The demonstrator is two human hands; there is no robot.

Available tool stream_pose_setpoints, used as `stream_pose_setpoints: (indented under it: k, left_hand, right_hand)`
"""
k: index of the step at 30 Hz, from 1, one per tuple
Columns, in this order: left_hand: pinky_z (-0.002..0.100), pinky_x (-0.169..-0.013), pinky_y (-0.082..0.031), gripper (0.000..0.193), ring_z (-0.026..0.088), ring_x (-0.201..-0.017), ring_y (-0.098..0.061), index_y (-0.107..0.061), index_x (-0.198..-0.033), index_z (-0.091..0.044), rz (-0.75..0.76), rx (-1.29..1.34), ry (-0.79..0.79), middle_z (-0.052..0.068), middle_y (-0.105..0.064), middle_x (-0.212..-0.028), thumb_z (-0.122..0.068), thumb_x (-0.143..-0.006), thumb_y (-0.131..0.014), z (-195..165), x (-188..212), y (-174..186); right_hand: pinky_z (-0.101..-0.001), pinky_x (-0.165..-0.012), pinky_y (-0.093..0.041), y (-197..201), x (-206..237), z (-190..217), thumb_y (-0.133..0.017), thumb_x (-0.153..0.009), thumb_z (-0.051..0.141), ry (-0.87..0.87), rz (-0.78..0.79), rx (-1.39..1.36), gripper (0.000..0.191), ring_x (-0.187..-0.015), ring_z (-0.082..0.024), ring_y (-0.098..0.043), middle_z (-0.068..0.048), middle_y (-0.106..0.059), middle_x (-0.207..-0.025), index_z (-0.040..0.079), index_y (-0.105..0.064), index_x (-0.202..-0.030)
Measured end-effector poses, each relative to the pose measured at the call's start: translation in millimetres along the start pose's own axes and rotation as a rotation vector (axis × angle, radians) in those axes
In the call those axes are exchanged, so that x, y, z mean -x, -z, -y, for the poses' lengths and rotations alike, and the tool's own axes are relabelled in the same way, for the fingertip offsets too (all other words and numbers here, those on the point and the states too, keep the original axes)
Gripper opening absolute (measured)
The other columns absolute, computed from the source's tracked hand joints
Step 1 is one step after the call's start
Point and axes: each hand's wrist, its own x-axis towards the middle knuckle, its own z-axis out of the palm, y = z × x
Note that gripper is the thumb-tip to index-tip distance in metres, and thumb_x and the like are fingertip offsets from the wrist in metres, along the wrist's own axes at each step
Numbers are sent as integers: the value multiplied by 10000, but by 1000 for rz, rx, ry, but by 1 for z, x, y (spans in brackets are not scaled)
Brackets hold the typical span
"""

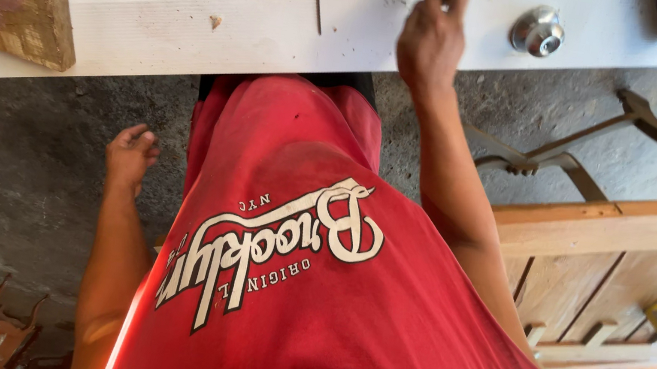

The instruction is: The person scrapes a damaged area on a white door using a chisel and a wooden block, then applies a filler material to the hole and smooths it with the chisel. They repeat this process on multiple spots on the door.

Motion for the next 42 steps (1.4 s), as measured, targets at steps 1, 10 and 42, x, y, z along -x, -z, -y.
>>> stream_pose_setpoints:
  k: [1,10,42]
  left_hand:
    - [292,-726,-567,410,135,-837,-684,-612,-1383,-33,1,18,-1,73,-723,-1083,-151,-993,-664,3,0,1]
    - [307,-756,-577,395,144,-858,-681,-621,-1382,-36,-31,12,15,73,-712,-1090,-156,-1007,-663,19,4,9]
    - [283,-748,-575,399,126,-853,-677,-606,-1395,-34,-9,32,1,63,-724,-1092,-149,-1015,-645,5,2,29]
  right_hand:
    - [-311,-605,-627,2,-5,-9,-535,-1029,-55,78,-71,18,505,-869,-257,-674,-191,-544,-1179,123,-500,-1500]
    - [-343,-698,-618,41,-23,-54,-576,-992,-93,342,-265,106,499,-995,-264,-678,-134,-622,-1231,132,-576,-1437]
    - [-424,-744,-610,-17,10,26,-546,-975,-96,270,-114,-172,498,-915,-342,-711,-181,-586,-1215,-54,-526,-1470]
